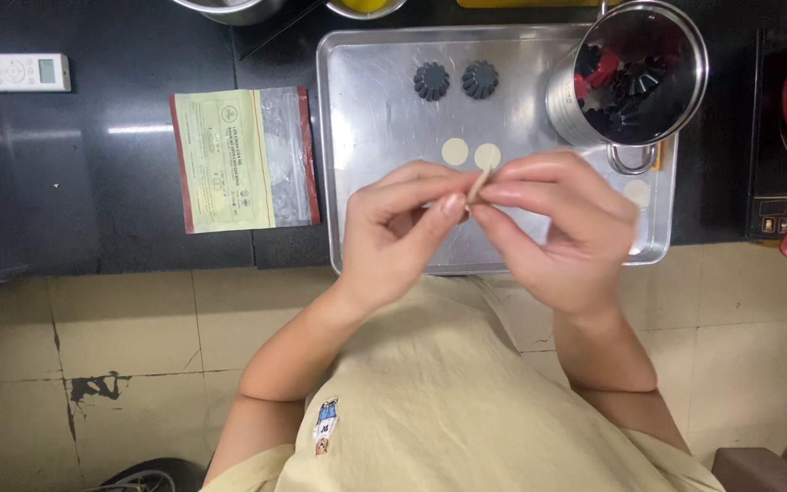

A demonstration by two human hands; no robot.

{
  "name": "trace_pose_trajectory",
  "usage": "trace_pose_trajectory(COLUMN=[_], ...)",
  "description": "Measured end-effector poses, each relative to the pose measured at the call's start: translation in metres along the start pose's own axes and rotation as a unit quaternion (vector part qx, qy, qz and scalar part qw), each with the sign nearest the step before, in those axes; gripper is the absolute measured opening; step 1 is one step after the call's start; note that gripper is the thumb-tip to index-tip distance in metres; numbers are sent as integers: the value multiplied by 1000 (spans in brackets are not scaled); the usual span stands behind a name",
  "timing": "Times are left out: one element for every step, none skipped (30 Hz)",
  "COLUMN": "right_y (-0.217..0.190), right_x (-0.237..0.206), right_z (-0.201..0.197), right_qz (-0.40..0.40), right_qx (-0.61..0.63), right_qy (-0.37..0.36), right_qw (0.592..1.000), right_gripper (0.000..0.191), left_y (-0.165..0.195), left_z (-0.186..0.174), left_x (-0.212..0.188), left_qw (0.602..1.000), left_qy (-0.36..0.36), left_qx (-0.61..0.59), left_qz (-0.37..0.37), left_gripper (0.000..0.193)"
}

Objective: The person pinches and folds small round dough pieces by hand on a metal tray, then brushes them with egg wash using a brush. They then press the dough pieces into black fluted tart molds, shaping the dough inside the molds with their fingers.

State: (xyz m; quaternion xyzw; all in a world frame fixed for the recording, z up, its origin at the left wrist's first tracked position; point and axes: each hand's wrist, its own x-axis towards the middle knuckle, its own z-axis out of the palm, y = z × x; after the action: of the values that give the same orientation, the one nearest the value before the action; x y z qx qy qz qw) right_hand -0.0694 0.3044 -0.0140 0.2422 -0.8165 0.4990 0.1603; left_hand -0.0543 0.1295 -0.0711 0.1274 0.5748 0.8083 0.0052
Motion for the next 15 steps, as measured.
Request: trace_pose_trajectory(right_y=[-6, -12, -17, -23, -29, -35, -38, -42, -43, -45, -45, -47, -47, -48, -49], right_x=[5, 9, 11, 11, 11, 11, 11, 12, 13, 14, 16, 16, 17, 17, 18], right_z=[-3, -7, -10, -12, -14, -15, -17, -19, -20, -21, -21, -22, -23, -23, -23], right_qz=[1, 4, 7, 25, 41, 59, 62, 64, 63, 61, 55, 53, 52, 53, 53], right_qx=[8, 16, 24, 30, 37, 42, 40, 38, 37, 37, 38, 39, 39, 38, 38], right_qy=[-1, -2, -4, -4, -3, -2, -8, -12, -17, -21, -24, -26, -29, -31, -30], right_qw=[1000, 1000, 1000, 999, 998, 997, 997, 997, 997, 997, 997, 997, 997, 997, 997], right_gripper=[22, 21, 21, 21, 20, 20, 20, 21, 21, 21, 21, 21, 21, 21, 21], left_y=[10, 19, 28, 35, 43, 50, 55, 61, 65, 69, 72, 74, 76, 77, 78], left_z=[1, 2, 3, 4, 5, 6, 7, 7, 8, 8, 9, 8, 9, 9, 9], left_x=[-1, -2, -3, -2, -2, -1, 0, 0, 0, 1, 1, 1, 1, 2, 2], left_qw=[999, 998, 995, 990, 983, 976, 971, 965, 963, 961, 959, 956, 954, 953, 952], left_qy=[-7, -13, -10, -10, -8, -7, -8, -8, -10, -12, -13, -15, -17, -19, -21], left_qx=[26, 52, 90, 125, 159, 189, 206, 223, 227, 234, 241, 250, 254, 258, 257], left_qz=[17, 35, 49, 69, 89, 111, 125, 138, 142, 146, 150, 154, 157, 160, 163], left_gripper=[15, 13, 12, 12, 13, 15, 16, 17, 18, 18, 18, 18, 18, 18, 18])
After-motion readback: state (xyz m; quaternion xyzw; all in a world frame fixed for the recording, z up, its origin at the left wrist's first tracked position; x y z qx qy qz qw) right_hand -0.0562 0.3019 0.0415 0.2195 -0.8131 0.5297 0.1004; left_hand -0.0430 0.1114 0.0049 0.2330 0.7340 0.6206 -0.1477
